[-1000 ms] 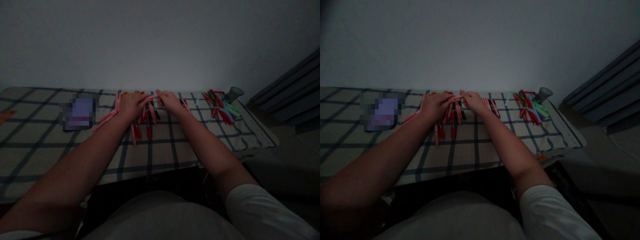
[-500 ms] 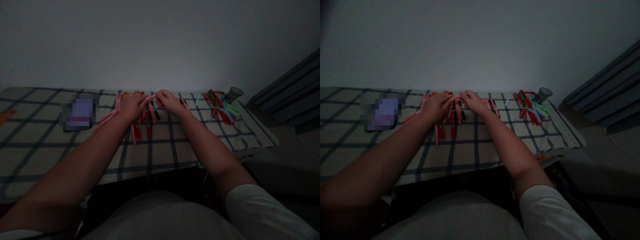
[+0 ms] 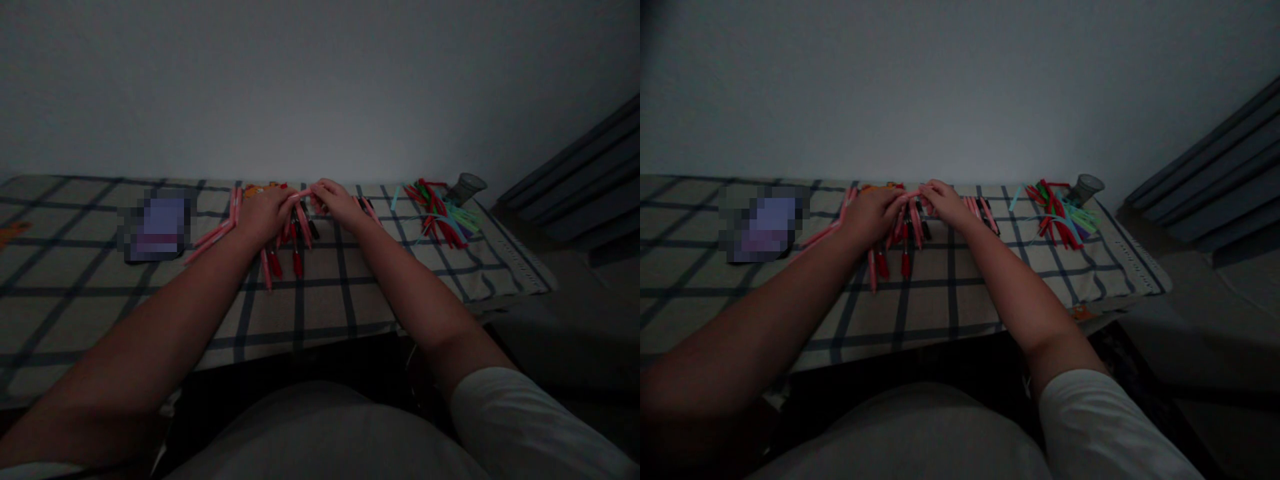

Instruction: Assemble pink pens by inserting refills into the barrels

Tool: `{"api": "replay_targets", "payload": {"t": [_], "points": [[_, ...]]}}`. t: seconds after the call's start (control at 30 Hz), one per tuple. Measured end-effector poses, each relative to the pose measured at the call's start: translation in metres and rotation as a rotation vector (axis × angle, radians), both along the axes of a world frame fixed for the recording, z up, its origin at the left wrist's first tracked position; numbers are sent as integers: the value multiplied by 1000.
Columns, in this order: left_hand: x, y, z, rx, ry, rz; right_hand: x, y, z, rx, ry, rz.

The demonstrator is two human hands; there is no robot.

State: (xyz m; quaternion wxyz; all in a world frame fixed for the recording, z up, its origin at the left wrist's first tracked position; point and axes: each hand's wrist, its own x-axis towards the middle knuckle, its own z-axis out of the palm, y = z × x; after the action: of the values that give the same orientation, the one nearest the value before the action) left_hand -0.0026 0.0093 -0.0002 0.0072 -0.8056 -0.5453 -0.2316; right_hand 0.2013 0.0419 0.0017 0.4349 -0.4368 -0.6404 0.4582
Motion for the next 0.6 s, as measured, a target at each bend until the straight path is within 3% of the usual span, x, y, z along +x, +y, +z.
{"api": "replay_targets", "payload": {"t": [0.27, 0.6], "points": [[2, -3, 5, -27, -27, 11, -3, -12, 11, -39, -93, -127], [2, -7, 4, -35, -3, 30, -2, -13, 15, -20, -176, -128]]}}
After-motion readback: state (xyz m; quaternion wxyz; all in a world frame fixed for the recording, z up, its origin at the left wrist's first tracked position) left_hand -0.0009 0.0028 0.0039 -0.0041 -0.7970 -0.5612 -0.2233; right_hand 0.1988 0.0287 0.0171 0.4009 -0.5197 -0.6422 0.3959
